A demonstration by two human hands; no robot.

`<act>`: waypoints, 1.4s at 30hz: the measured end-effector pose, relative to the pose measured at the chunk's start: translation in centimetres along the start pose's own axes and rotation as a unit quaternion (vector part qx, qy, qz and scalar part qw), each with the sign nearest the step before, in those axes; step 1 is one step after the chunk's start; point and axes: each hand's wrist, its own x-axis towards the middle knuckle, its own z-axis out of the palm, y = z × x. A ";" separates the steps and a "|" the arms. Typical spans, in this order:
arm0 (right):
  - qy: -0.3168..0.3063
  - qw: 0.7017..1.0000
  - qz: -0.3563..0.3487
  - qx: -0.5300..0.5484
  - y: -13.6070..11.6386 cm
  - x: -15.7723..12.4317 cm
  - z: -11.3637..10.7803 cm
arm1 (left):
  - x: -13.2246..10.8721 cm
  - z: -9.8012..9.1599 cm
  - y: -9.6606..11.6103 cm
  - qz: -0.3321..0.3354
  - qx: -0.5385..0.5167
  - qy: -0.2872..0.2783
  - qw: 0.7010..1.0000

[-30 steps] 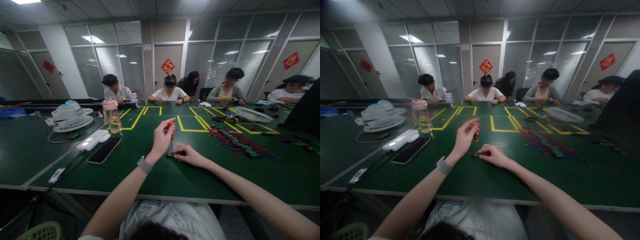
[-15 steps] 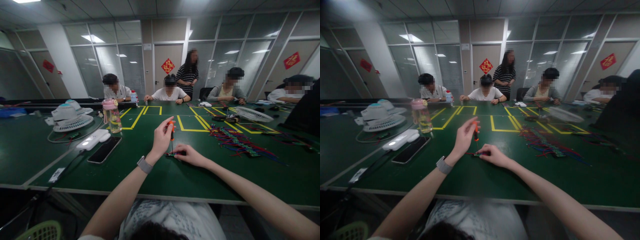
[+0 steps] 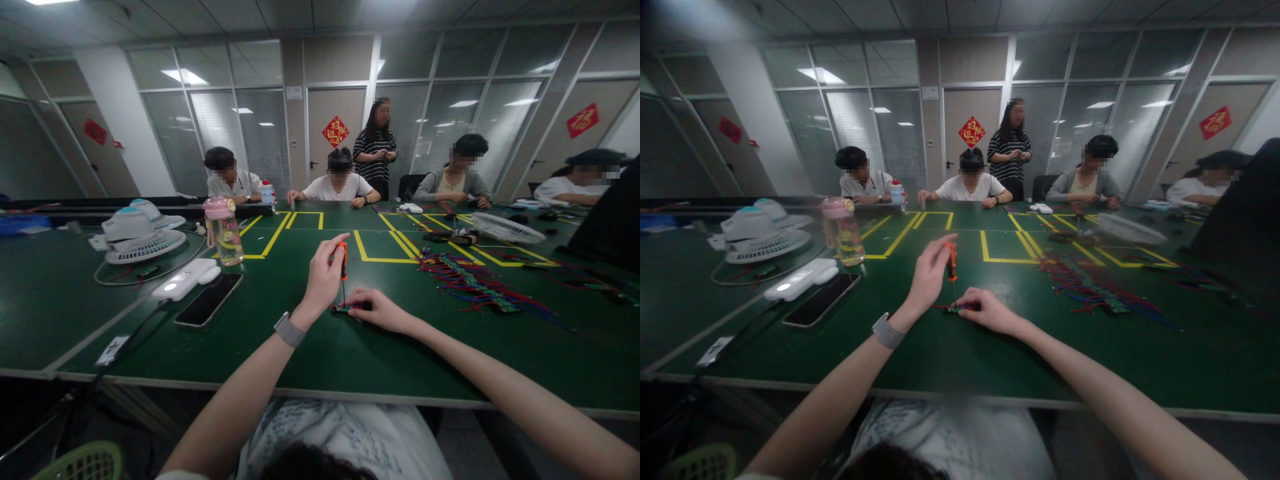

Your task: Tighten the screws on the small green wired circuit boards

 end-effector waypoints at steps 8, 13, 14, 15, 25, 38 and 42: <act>0.003 1.000 -0.013 -0.015 -0.3 -0.1 0.2 | 0.0 -0.1 -0.1 0.022 0.009 0.006 1.000; 0.092 0.970 -0.069 -0.212 0.2 -0.4 -3.1 | 0.1 -0.1 -0.1 0.021 0.009 0.005 1.000; 0.121 0.955 -0.079 -0.259 0.6 -0.6 -4.4 | 0.1 -0.2 -0.2 0.020 0.007 0.004 1.000; 0.148 0.939 -0.083 -0.299 1.0 -1.0 -5.9 | 0.1 -0.2 -0.2 0.019 0.006 0.004 1.000; 0.186 0.853 0.040 -0.486 9.0 -11.8 -16.9 | 0.1 0.0 -0.4 0.014 0.005 0.007 1.000; 0.052 0.856 0.285 -0.428 13.6 -13.8 -16.6 | 0.1 -0.2 -0.4 0.020 0.016 0.006 1.000; 0.049 0.856 0.287 -0.427 14.1 -14.0 -16.4 | 0.2 -0.2 -0.3 0.023 0.021 0.006 0.999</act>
